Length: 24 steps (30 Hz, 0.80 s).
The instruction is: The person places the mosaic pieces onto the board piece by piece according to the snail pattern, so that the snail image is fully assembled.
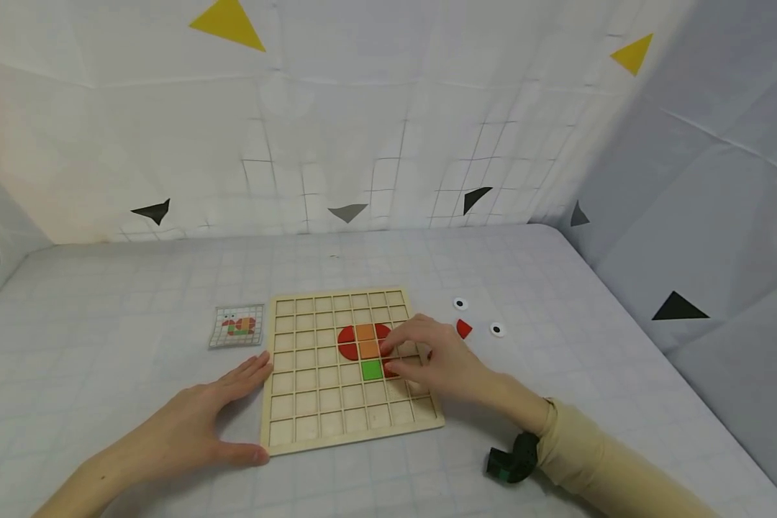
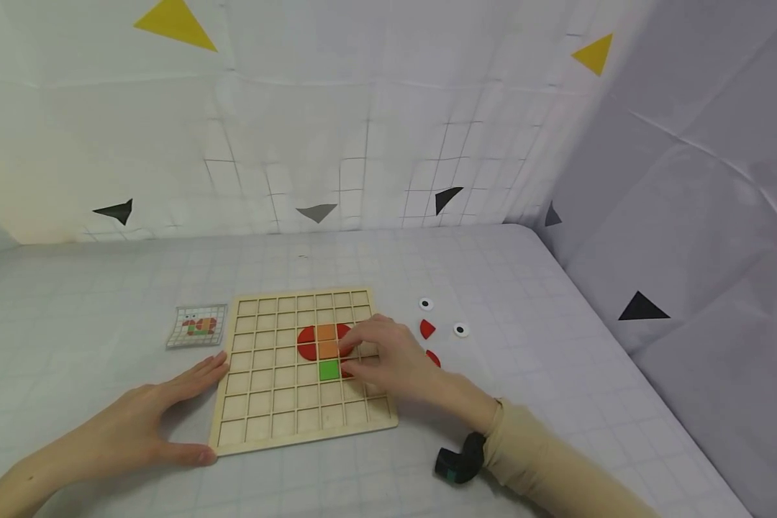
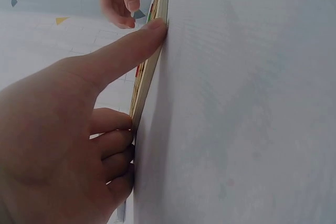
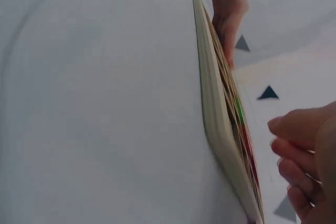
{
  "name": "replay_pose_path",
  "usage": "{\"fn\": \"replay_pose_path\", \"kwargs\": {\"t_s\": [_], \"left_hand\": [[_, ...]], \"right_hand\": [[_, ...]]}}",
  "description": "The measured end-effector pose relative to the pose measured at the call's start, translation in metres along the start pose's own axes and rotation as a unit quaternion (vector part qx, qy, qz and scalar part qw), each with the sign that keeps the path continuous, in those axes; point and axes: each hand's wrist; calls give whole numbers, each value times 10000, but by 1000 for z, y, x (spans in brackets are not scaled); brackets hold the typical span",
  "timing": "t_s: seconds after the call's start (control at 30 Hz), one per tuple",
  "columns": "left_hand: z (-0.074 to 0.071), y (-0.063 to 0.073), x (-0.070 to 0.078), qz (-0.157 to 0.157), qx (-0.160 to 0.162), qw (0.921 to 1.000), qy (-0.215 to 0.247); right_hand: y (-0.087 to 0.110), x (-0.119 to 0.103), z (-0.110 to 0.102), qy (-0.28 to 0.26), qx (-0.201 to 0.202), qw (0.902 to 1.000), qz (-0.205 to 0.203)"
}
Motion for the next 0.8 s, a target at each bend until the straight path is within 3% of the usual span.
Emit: {"fn": "replay_pose_path", "kwargs": {"t_s": [0.23, 0.4, 0.8], "left_hand": [[-1, -1, 1, 33, -15, 10000, -47], [-1, -1, 1, 76, 77, 9999, -126], [0, 0, 0, 82, 130, 9999, -19]], "right_hand": [[21, 27, -42, 516, 230, 9975, 427], [36, 40, -62, 581, 228, 9956, 694], [48, 60, -68, 389, -134, 9972, 618]]}}
Point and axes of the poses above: each hand's wrist, its own y-axis away from the middle knuckle, its own z-axis out of the palm, x = y × z, and after that the axes turned 11 degrees about z, right-handed
